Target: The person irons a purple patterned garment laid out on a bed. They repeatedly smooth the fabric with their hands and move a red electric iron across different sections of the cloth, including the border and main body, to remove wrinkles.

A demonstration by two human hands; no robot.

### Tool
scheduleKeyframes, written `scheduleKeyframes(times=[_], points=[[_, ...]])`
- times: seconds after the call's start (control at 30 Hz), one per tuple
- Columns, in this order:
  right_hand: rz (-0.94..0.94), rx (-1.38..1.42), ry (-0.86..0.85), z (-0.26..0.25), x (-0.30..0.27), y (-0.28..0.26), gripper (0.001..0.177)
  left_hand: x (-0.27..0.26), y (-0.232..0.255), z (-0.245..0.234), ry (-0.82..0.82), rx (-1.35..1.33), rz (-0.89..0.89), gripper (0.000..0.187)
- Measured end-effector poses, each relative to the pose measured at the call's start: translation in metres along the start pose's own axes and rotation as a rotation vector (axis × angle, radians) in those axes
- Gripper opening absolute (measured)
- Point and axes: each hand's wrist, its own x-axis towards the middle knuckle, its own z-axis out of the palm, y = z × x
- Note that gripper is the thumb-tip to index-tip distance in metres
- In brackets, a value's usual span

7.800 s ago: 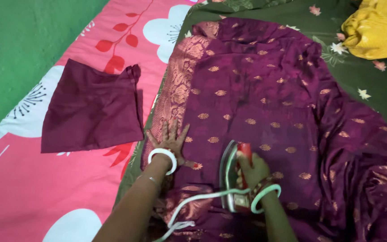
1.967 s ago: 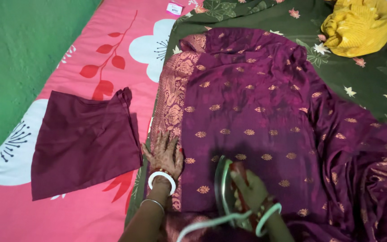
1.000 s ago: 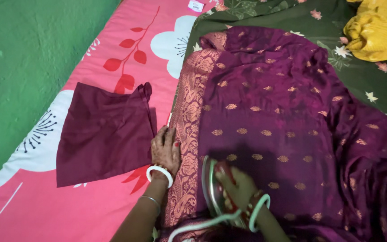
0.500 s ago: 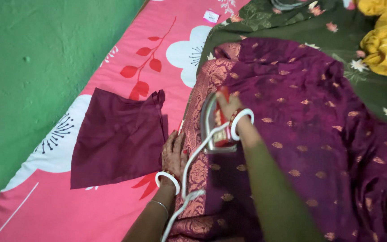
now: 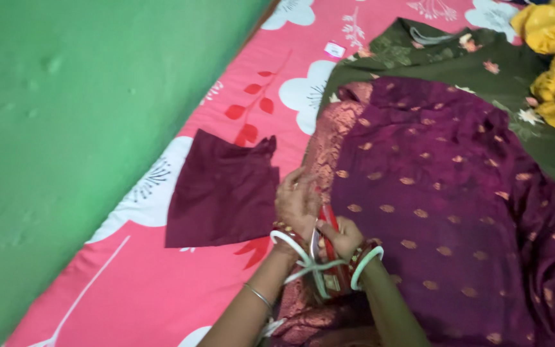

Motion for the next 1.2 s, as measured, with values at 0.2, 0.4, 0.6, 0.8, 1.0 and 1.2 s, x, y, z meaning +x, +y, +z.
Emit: scheduleKeyframes(times=[0.2,0.4,0.6,0.8,1.0,1.2], points=[[-0.026,1.062,-0.172,0.067,0.015,-0.077,0.048,0.020,0.095,-0.038,-0.042,0.177,0.253,0.048],[-0.576,0.149,-0.080,0.154,0.092,-0.042,0.043,0.017,0.100,-0.041,-0.122,0.309,0.368,0.055],[-0.673,-0.066,0.001,0.149,0.100,0.018,0.037,-0.001,0.070,-0.032,-0.236,0.287,0.310,0.055],[-0.790,-0.155,-0.083,0.131,0.096,0.005,0.042,-0.018,0.066,-0.027,-0.137,0.188,0.327,0.054],[-0.754,-0.294,0.140,0.063,0.079,0.049,0.054,-0.042,0.048,-0.004,-0.046,0.164,0.131,0.058],[-0.186,-1.528,0.626,-0.114,-0.037,0.130,0.083,-0.089,0.020,0.040,-0.603,0.464,-0.357,0.087]])
